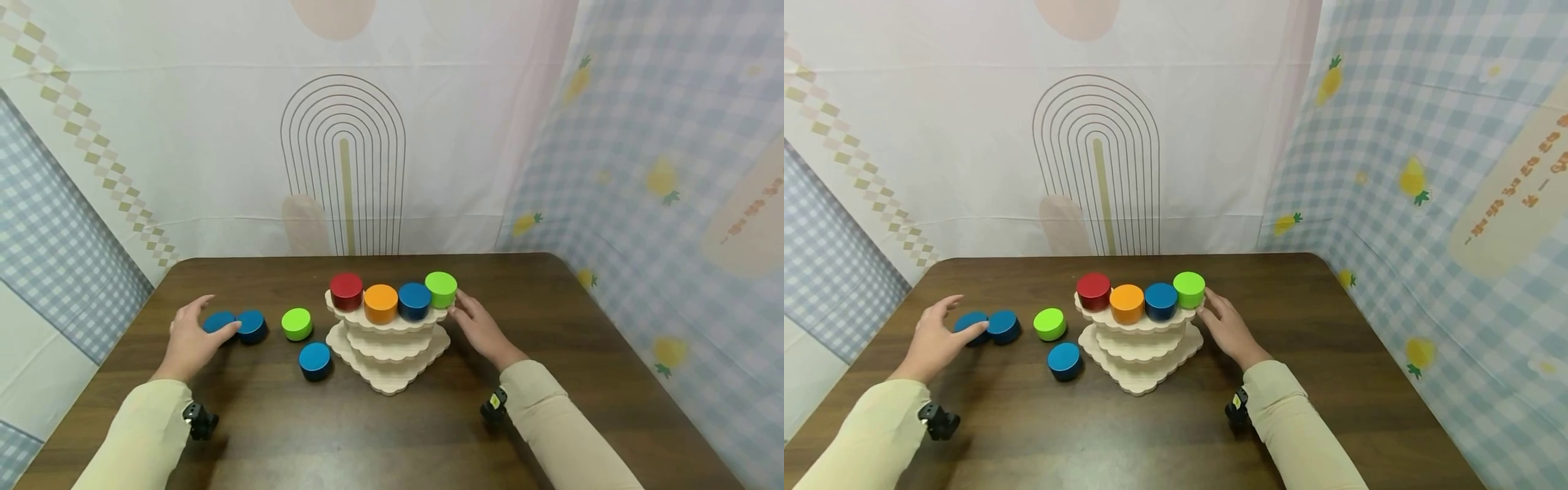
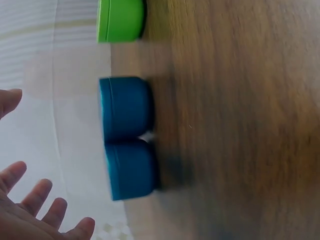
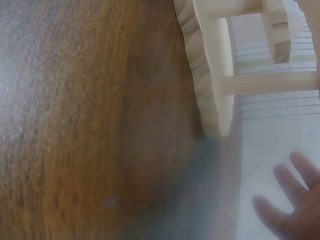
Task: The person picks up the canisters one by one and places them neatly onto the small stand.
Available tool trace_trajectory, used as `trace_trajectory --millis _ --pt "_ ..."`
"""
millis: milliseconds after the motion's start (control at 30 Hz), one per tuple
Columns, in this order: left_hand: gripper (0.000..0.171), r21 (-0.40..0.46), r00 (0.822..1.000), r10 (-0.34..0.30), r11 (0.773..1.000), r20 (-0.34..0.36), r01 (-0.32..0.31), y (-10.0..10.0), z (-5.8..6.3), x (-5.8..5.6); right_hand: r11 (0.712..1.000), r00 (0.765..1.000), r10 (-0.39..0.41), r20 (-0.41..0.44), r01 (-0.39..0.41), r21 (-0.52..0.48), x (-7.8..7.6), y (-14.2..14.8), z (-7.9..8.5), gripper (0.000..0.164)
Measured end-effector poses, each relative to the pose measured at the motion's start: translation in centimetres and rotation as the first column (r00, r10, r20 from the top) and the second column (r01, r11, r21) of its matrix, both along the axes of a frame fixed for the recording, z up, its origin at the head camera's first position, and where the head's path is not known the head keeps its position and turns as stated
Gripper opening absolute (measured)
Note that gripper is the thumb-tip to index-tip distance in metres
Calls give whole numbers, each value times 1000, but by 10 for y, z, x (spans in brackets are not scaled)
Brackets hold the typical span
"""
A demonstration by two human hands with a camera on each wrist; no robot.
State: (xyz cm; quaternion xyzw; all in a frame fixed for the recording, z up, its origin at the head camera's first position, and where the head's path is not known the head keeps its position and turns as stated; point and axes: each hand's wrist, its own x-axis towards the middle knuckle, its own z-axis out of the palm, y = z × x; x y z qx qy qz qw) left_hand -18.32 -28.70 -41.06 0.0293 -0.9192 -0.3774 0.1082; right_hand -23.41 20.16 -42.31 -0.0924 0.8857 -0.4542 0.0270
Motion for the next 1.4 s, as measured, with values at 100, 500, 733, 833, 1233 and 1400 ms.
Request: trace_trajectory --millis 100,500,733,833,1233,1400 --pt "82 27 1000 1 1000 28 -1 -7 -5 -1 1000 1000 -2 4 2 -2 0 0 0 64" --pt "92 44 991 -32 999 132 26 -21 -15 -5 1000 1000 0 2 0 -7 -1 0 -2 63" --pt "96 15 984 -31 999 173 29 -27 -22 -11 1000 1000 1 3 -1 -22 0 -1 -1 62" --pt "98 3 980 -30 1000 196 30 -29 -24 -15 1000 1000 3 7 -3 -24 0 0 0 63" --pt "97 -27 971 -41 998 236 49 -33 -30 -23 1000 1000 -4 12 5 -21 0 0 -1 64" --pt "97 -25 967 -35 999 254 43 -36 -34 -25 1000 1000 2 10 -2 -19 0 0 -2 64"
